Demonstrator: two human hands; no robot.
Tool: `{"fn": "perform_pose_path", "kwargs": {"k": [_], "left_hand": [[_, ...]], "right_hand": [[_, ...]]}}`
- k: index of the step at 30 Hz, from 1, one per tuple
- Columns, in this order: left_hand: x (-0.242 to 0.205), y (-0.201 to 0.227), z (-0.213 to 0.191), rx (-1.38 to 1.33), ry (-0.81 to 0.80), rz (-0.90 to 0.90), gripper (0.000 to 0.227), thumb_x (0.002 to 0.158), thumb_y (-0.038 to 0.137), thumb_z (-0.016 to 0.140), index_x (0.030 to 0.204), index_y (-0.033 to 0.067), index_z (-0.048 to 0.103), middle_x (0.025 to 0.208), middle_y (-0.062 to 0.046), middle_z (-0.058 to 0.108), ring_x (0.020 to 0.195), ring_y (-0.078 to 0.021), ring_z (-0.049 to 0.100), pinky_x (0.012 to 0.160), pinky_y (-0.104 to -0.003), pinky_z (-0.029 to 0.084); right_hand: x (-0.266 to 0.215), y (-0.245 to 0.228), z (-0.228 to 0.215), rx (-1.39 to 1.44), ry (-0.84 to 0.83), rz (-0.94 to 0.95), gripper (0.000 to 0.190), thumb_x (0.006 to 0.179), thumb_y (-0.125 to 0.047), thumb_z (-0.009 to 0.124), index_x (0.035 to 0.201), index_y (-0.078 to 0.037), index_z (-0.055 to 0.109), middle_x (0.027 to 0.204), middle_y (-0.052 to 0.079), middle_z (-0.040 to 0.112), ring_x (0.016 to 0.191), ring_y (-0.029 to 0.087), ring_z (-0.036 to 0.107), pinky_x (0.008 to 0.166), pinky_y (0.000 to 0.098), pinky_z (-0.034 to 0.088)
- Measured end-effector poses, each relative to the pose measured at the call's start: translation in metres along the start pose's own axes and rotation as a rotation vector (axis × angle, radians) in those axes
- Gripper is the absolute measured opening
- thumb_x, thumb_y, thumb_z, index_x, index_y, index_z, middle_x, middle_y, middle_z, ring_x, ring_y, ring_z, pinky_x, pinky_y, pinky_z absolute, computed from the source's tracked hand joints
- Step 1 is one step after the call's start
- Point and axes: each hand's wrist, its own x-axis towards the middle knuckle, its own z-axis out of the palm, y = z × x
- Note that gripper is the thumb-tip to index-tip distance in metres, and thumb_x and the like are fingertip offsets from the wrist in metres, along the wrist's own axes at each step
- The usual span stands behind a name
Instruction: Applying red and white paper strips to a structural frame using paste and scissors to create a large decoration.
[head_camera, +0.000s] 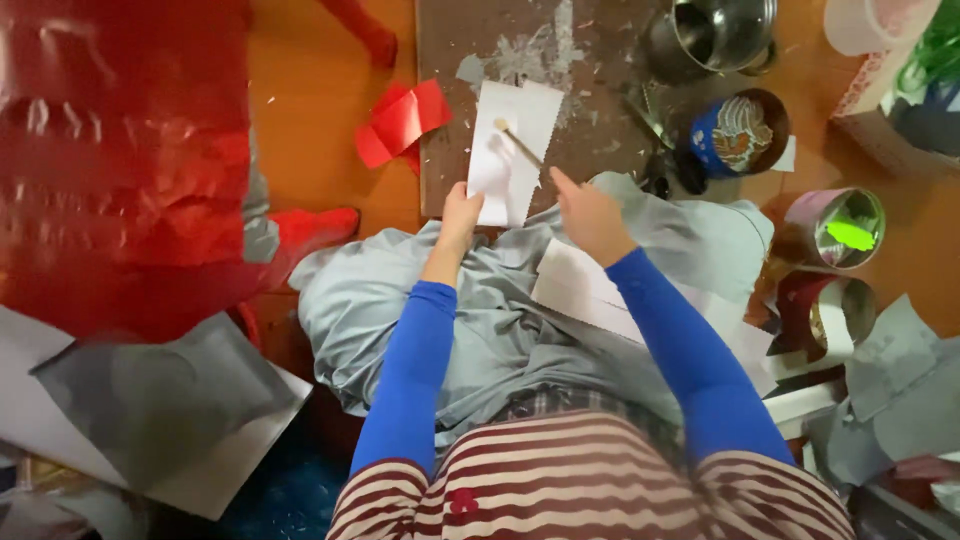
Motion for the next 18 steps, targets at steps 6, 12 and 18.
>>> {"fn": "perform_pose_path", "kwargs": {"k": [6, 12, 18], "left_hand": [[-0.007, 0.01, 0.002, -0.139, -0.127, -0.215, 0.028, 0.088, 0.009, 0.059, 0.111, -0.0044, 0.066, 0.096, -0.017, 0.072, 0.077, -0.0297, 0.07, 0.064, -0.046, 0.057], [0.009, -0.013, -0.013, -0.184, -0.181, -0.433, 0.03, 0.087, 0.011, 0.059, 0.111, -0.0076, 0.064, 0.095, -0.018, 0.071, 0.08, -0.0365, 0.072, 0.064, -0.056, 0.062], [-0.004, 0.009, -0.016, -0.292, -0.189, -0.496, 0.031, 0.09, 0.013, 0.059, 0.112, -0.0084, 0.061, 0.097, -0.02, 0.072, 0.083, -0.0382, 0.074, 0.07, -0.06, 0.063]], "right_hand": [[0.057, -0.04, 0.014, -0.559, -0.251, 0.085, 0.055, 0.094, -0.012, 0.057, 0.148, -0.011, 0.05, 0.084, 0.021, 0.068, 0.073, 0.039, 0.069, 0.063, 0.0511, 0.055], [0.019, -0.029, 0.051, -0.566, -0.153, 0.201, 0.059, 0.096, -0.009, 0.054, 0.154, -0.009, 0.043, 0.079, 0.018, 0.068, 0.067, 0.038, 0.068, 0.058, 0.0506, 0.054], [-0.099, -0.102, 0.025, -0.46, -0.379, 0.142, 0.064, 0.096, -0.017, 0.057, 0.157, -0.011, 0.037, 0.078, 0.018, 0.063, 0.058, 0.036, 0.064, 0.05, 0.0483, 0.052]]}}
